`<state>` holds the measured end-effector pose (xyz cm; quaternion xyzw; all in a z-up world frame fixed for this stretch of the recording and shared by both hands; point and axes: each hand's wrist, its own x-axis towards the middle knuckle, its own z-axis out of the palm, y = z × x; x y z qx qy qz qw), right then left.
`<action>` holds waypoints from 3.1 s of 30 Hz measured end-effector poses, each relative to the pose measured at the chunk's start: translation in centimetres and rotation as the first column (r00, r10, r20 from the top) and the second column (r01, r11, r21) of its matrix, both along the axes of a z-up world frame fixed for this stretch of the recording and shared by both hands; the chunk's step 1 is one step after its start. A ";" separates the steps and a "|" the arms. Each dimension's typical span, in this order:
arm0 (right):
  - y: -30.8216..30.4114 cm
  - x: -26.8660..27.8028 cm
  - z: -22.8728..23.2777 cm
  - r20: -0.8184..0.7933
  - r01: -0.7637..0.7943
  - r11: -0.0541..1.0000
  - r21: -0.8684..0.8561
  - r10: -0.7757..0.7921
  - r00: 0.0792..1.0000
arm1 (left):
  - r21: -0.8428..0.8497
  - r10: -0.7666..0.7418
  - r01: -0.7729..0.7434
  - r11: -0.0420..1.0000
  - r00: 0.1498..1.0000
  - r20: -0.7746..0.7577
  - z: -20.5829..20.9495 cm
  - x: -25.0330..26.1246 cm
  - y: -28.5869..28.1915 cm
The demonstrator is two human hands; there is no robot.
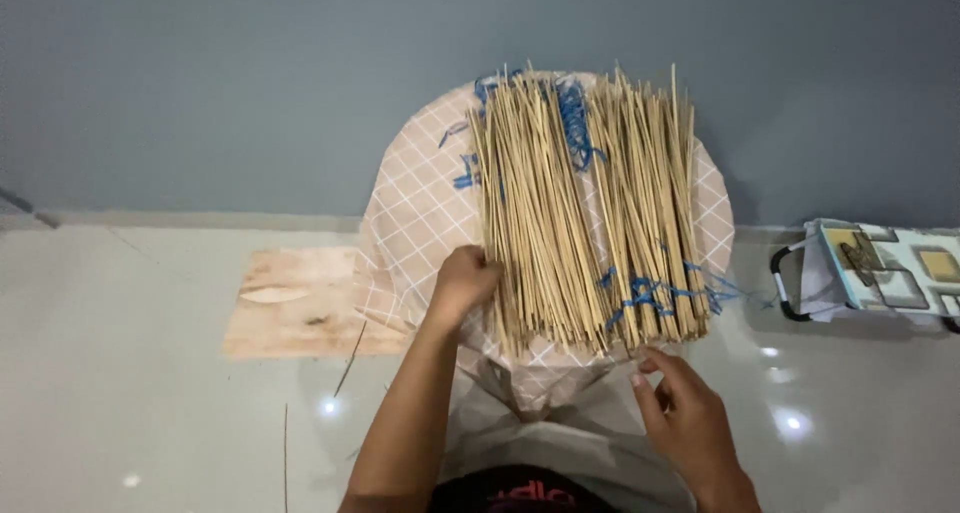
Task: Gathering thin bamboo sticks into bundles and tying them with blue plastic string.
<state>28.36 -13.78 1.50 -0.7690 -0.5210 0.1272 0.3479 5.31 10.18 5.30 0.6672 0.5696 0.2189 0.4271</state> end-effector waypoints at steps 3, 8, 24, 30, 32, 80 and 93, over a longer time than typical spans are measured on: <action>0.3 -0.6 0.0 -0.036 -0.026 1.000 0.013 0.027 0.999 | -0.032 0.084 -0.081 0.996 0.988 0.131 -0.6 -0.2 -0.2; 0.4 -1.1 -0.1 -0.028 -0.082 0.997 0.008 0.082 0.996 | -0.146 0.146 -0.088 0.985 0.881 0.450 -3.1 -0.9 0.2; 7.0 -8.6 2.9 -0.234 -0.556 0.816 -0.158 0.516 0.824 | -0.381 0.333 0.057 0.923 0.377 0.864 -3.9 -0.3 -5.3; 8.9 -11.7 -2.2 -0.485 -0.445 0.872 0.206 0.486 0.728 | -0.053 0.048 0.004 0.999 0.358 0.932 -4.3 0.7 -6.7; 8.9 -11.3 -3.4 -0.502 -0.451 0.875 0.176 0.474 0.724 | -0.025 0.030 -0.016 1.000 0.405 0.914 -3.4 0.6 -7.2; 6.7 -11.0 -7.9 -0.764 -0.189 0.905 0.381 0.423 0.487 | -0.120 0.114 -0.020 0.993 0.496 0.861 -5.2 1.2 -10.5; 6.2 -11.3 -4.9 -0.529 -0.327 0.881 0.342 0.468 0.708 | -0.091 0.130 -0.099 0.991 0.520 0.844 -4.6 0.0 -9.3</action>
